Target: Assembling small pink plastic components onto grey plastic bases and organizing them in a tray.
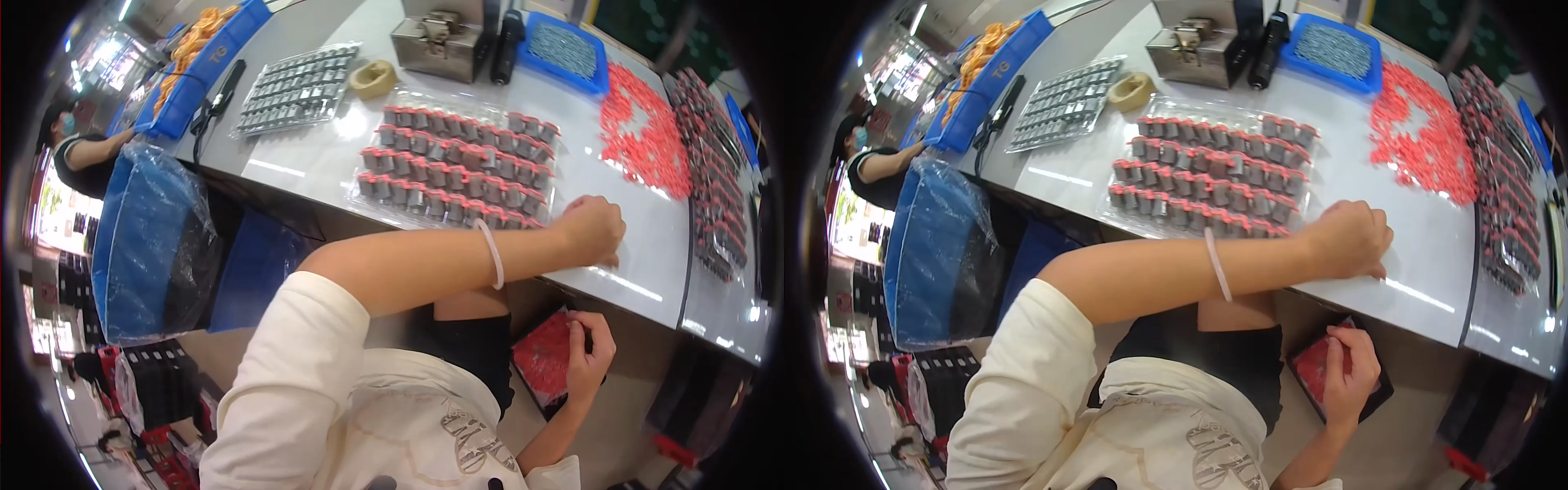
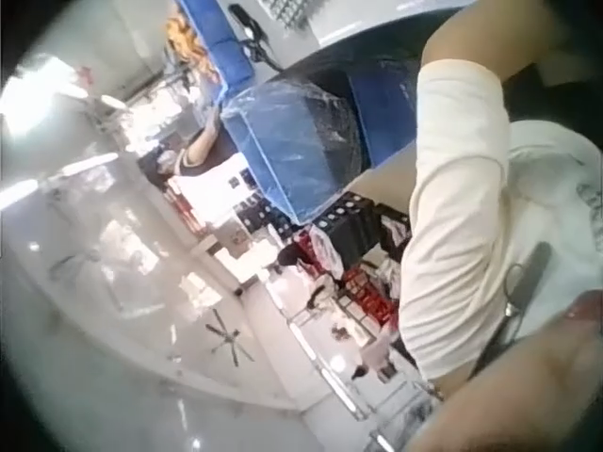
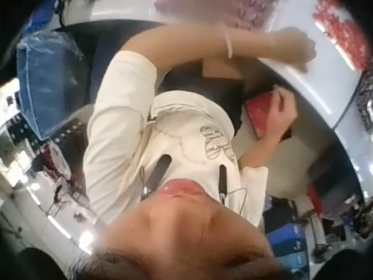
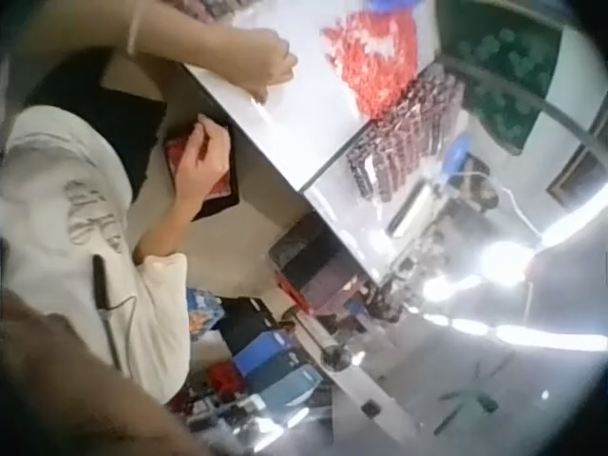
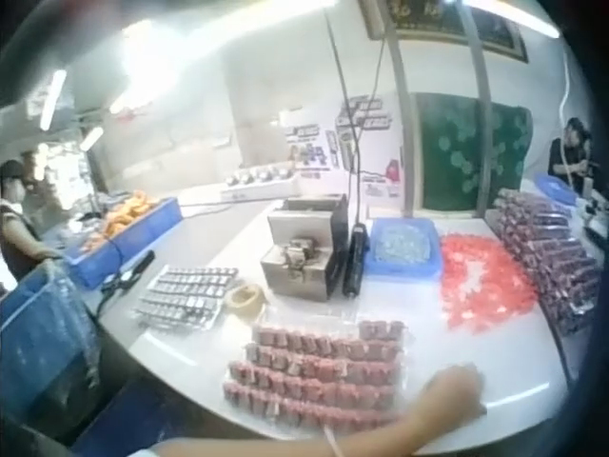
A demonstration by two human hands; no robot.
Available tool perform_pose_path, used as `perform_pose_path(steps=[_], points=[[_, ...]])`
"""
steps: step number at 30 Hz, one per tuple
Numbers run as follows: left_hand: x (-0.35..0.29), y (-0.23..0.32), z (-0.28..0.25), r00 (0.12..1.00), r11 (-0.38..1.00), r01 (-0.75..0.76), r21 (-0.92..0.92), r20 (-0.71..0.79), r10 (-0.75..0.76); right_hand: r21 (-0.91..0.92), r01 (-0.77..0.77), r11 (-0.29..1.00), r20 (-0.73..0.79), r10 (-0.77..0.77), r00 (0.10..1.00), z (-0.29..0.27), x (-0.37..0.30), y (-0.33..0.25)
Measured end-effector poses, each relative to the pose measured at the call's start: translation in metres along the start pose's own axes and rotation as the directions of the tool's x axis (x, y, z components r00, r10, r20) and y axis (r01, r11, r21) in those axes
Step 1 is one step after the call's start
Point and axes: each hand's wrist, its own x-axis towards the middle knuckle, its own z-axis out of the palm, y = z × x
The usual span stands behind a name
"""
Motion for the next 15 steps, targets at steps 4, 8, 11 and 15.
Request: perform_pose_path(steps=[4,8,11,15], points=[[-0.014,-0.011,-0.045,0.955,0.999,0.05,-0.018,-0.293,-0.053,-0.038,0.018,0.999,0.012,-0.018,1.0,-0.002,0.005,-0.008],[-0.088,-0.115,-0.13,0.801,0.879,-0.058,-0.474,-0.547,-0.242,-0.016,-0.047,0.999,-0.019,0.047,0.999,-0.007,0.001,0.002],[-0.178,-0.196,-0.151,0.533,0.747,0.242,-0.619,-0.559,-0.636,-0.021,-0.065,0.998,0.01,0.065,0.998,-0.007,0.002,0.01],[-0.315,-0.262,-0.13,0.575,0.726,0.667,-0.168,-0.504,-0.645,-0.003,-0.042,0.999,0.059,0.042,0.997,0.009,0.016,-0.001]])
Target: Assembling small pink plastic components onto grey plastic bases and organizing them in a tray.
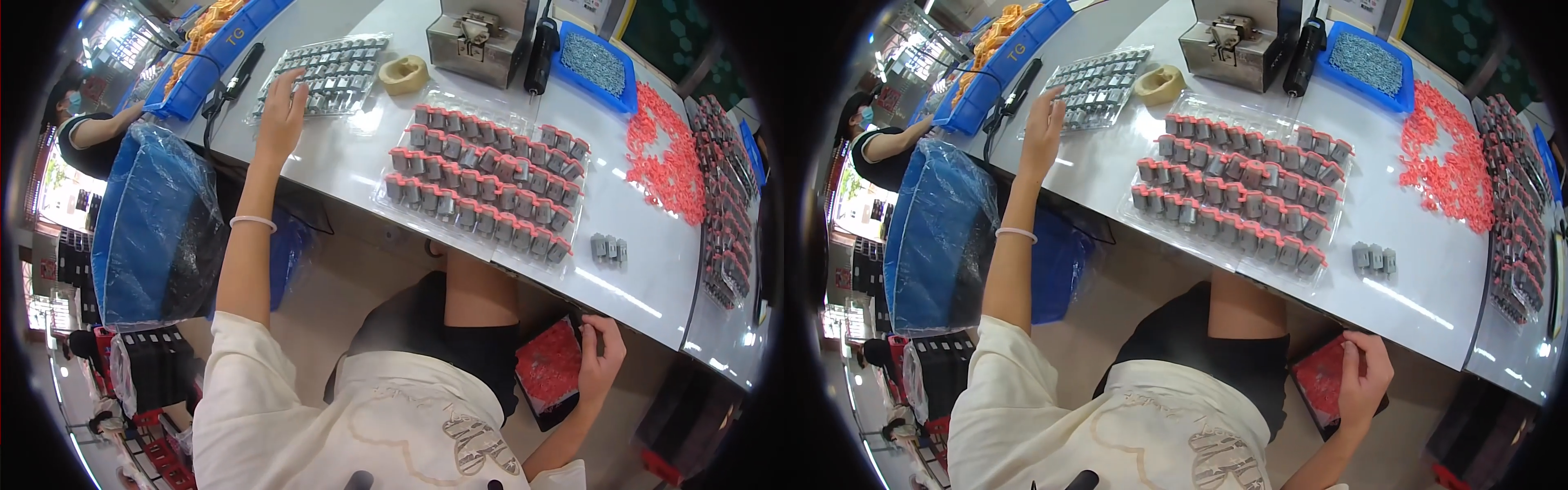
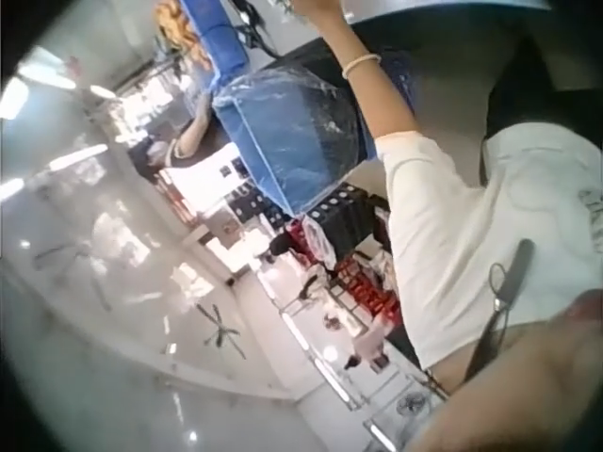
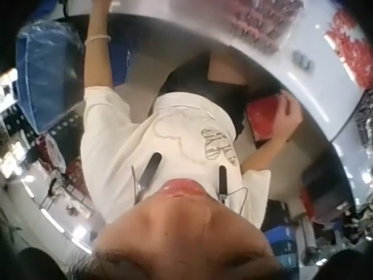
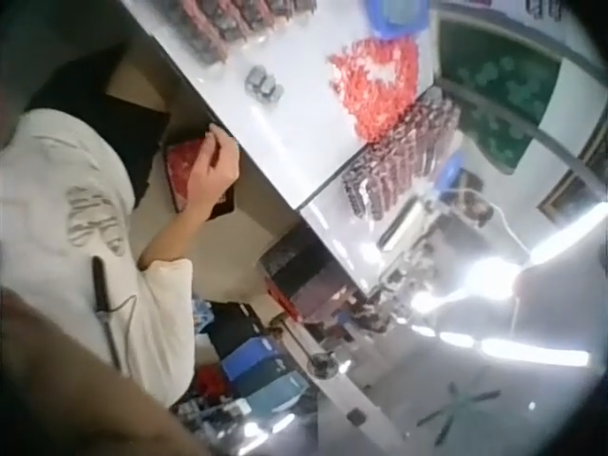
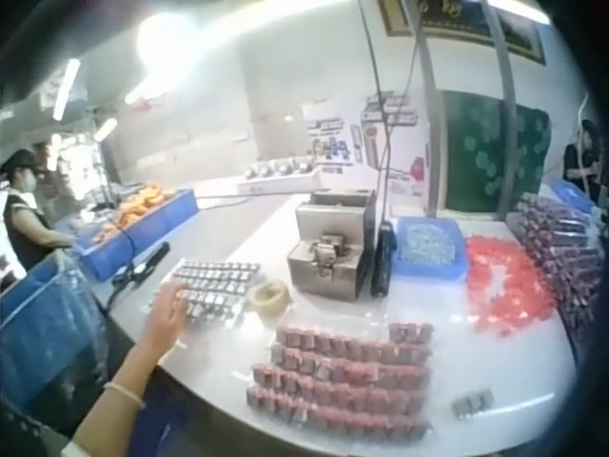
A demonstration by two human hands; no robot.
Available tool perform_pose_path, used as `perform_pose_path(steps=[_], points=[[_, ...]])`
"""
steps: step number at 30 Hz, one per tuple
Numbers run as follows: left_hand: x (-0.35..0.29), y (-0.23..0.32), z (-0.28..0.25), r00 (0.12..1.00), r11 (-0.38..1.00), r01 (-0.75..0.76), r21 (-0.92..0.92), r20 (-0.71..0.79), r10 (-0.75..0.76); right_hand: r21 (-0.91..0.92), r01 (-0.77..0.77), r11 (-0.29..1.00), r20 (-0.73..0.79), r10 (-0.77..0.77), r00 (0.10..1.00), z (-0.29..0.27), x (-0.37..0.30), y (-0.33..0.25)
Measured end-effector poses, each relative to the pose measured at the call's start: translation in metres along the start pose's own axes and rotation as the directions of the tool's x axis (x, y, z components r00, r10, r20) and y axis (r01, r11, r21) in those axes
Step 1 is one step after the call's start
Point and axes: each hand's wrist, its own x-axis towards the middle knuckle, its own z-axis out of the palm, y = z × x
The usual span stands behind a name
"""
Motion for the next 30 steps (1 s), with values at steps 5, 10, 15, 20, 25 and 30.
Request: perform_pose_path(steps=[5,10,15,20,25,30], points=[[-0.018,-0.005,0.008,0.989,0.989,-0.054,0.14,0.145,0.033,0.026,-0.018,0.999,0.059,0.017,0.998,0.015,0.01,-0.02],[-0.012,0.004,0.005,0.974,0.973,-0.171,0.157,0.175,0.143,-0.085,0.038,0.996,0.125,-0.027,0.992,0.018,-0.001,-0.009],[-0.005,0.002,0.003,0.974,0.954,-0.208,0.218,0.134,0.182,-0.115,0.03,0.993,0.098,-0.018,0.995,0.022,-0.003,-0.018],[0.017,-0.004,0.007,0.93,0.885,-0.366,0.287,0.09,0.355,-0.095,-0.011,0.995,0.119,0.023,0.993,0.028,-0.001,-0.03],[0.03,0.004,0.009,0.949,0.93,-0.246,0.273,0.264,0.174,-0.132,0.036,0.991,0.131,-0.019,0.991,0.03,-0.005,-0.025],[0.026,0.003,0.013,0.953,0.933,-0.2,0.298,0.279,0.115,-0.173,0.095,0.98,0.146,-0.07,0.987,0.029,-0.005,-0.019]])
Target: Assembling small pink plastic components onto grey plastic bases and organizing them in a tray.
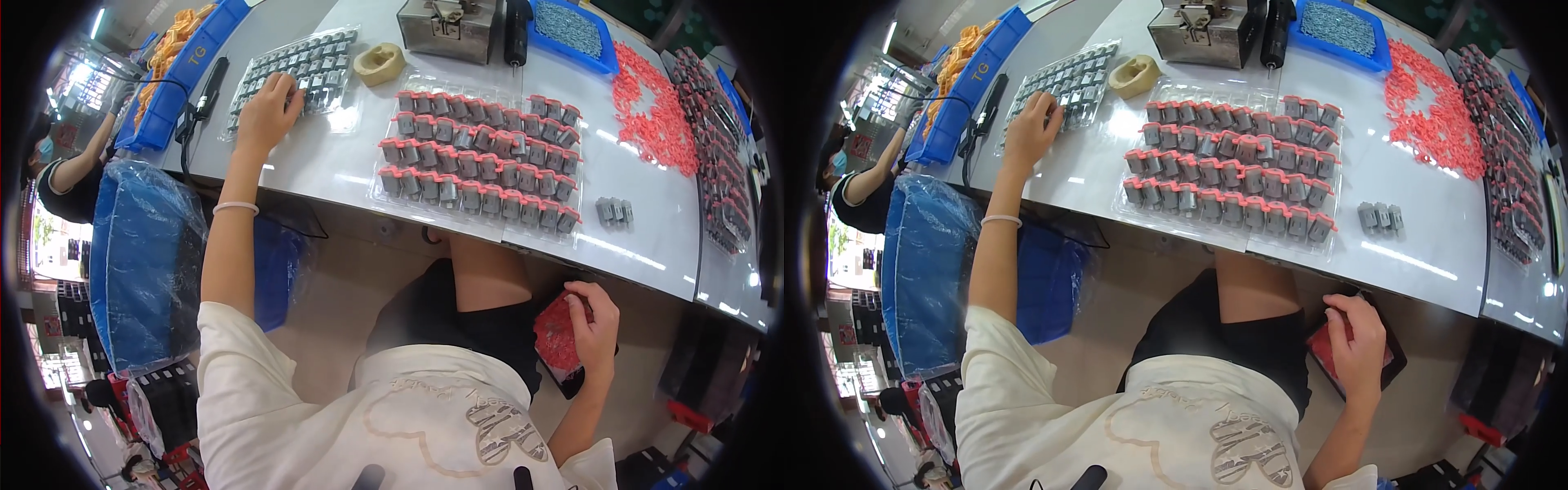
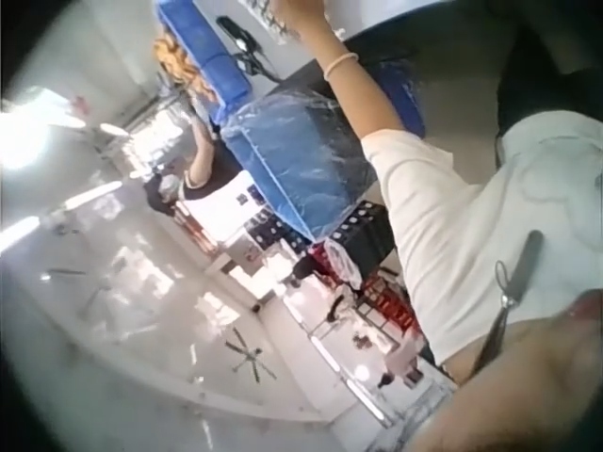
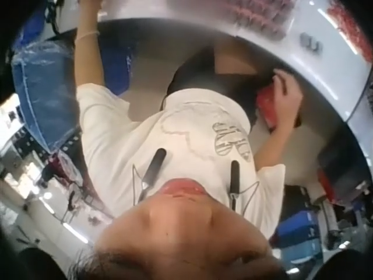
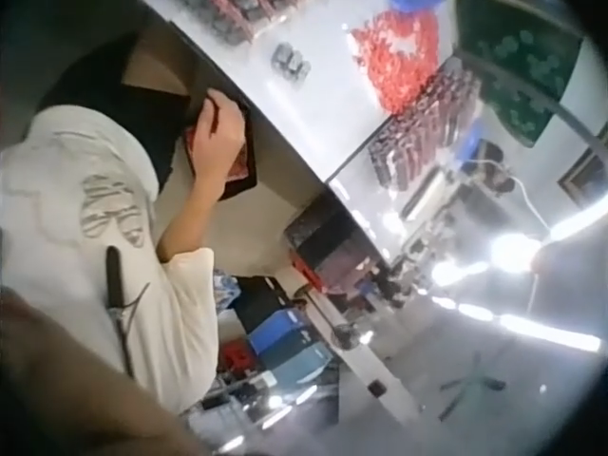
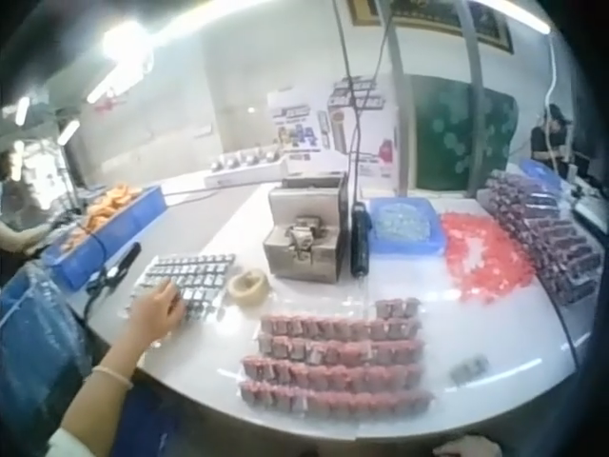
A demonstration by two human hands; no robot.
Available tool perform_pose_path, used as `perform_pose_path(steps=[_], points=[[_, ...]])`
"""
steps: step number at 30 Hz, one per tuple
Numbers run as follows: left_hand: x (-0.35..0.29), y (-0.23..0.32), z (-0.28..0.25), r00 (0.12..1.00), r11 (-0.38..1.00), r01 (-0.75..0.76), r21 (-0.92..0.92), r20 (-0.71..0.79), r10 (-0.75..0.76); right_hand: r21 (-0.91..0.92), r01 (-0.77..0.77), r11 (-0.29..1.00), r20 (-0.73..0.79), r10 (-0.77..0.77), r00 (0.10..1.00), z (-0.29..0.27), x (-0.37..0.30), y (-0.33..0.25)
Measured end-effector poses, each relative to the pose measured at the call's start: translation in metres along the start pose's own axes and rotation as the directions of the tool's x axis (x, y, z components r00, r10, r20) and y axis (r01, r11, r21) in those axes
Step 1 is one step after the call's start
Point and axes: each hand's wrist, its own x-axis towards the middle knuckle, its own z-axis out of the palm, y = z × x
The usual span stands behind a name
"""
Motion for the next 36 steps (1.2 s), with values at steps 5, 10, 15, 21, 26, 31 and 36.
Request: perform_pose_path(steps=[5,10,15,21,26,31,36], points=[[-0.006,-0.006,0.011,0.991,0.999,-0.039,-0.003,-0.129,0.038,-0.006,0.016,1.0,0.033,-0.016,0.999,0.0,0.0,0.003],[-0.002,-0.002,0.006,0.995,0.994,0.088,-0.068,-0.049,-0.091,0.018,-0.055,0.998,0.017,0.055,0.998,0.001,-0.003,0.004],[-0.003,-0.012,0.012,0.987,0.987,0.009,-0.16,-0.157,-0.034,0.011,-0.078,0.997,0.038,0.078,0.996,0.003,-0.005,0.004],[-0.012,-0.036,-0.008,0.819,0.664,0.233,-0.711,-0.226,-0.528,-0.024,-0.036,0.999,0.041,0.037,0.998,0.003,-0.003,0.005],[-0.049,-0.079,-0.044,0.804,-0.622,-0.025,-0.782,0.355,-0.478,-0.023,-0.013,1.0,0.036,0.014,0.999,0.004,-0.001,0.008],[-0.082,-0.06,-0.056,0.627,-0.165,0.3,-0.94,0.324,-0.708,-0.023,0.013,1.0,0.05,-0.012,0.999,0.008,0.003,0.004],[-0.104,-0.029,-0.069,0.626,0.528,0.753,-0.393,0.182,-0.758,-0.023,0.038,0.999,0.06,-0.036,0.998,0.01,0.002,0.006]])
